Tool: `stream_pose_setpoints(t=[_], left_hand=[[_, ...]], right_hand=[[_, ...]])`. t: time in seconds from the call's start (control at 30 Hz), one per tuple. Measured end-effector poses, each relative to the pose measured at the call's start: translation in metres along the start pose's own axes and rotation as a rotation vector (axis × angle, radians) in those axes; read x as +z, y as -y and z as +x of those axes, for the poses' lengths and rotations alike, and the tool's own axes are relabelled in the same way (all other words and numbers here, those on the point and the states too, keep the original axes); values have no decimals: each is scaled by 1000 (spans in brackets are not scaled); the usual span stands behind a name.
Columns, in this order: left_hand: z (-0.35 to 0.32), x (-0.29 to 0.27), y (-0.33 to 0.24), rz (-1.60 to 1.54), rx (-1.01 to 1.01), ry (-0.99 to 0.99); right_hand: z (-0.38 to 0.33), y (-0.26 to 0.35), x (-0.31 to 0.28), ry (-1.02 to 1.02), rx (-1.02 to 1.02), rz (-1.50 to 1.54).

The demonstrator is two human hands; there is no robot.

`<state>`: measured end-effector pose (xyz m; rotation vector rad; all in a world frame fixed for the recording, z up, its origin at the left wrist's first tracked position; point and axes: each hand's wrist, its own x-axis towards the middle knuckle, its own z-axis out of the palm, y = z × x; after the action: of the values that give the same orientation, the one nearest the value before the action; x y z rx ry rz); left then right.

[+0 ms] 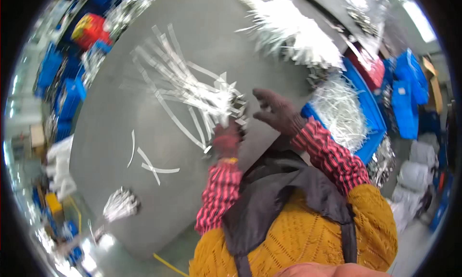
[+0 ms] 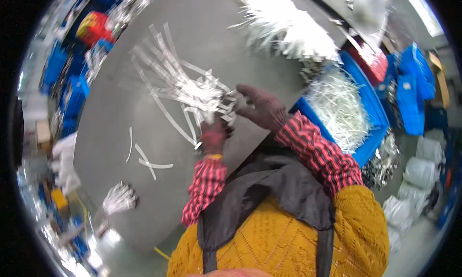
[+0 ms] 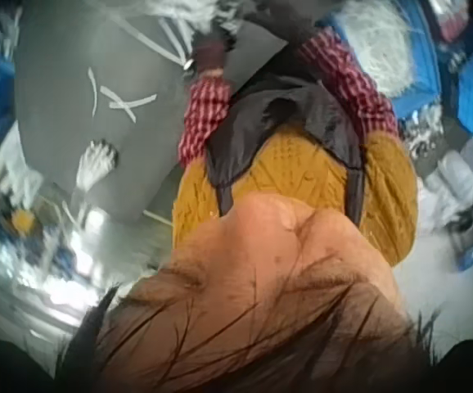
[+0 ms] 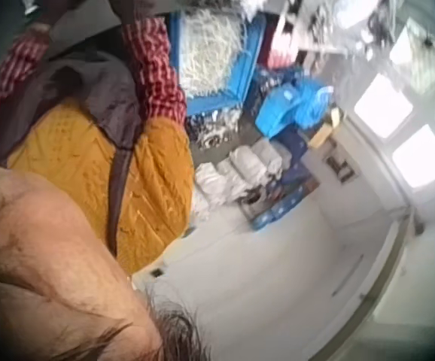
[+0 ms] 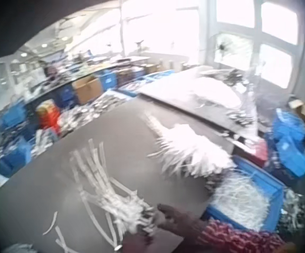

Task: Bundling and organizing electrical wire components at a manual assembly station.

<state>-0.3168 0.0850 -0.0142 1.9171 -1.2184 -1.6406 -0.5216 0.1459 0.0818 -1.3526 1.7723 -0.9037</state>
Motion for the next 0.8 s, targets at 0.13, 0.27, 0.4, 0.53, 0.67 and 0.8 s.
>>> stream_pose_setpoints(t=[0.13,0.27,0.4,0.53,0.67,0.8], left_hand=[[-37,-36,-55,-215,-15,-256],[-34,-60,-49,-318,26,-355],[-46,-44,-55,-493,107,-402],[-47,-22,-52,-675,114,-320],[-49,-10,-49,-823,174,-163],[-38,26,-63,-998,269,16]], right_hand=[[63,-48,-113,-530,-127,-496],[125,-74,-197,-616,259,-928],[167,-138,-251,-400,485,-772],[201,-221,-306,-512,276,-438],[205,-180,-390,-666,81,-327],[206,-199,-456,-551,225,-375]])
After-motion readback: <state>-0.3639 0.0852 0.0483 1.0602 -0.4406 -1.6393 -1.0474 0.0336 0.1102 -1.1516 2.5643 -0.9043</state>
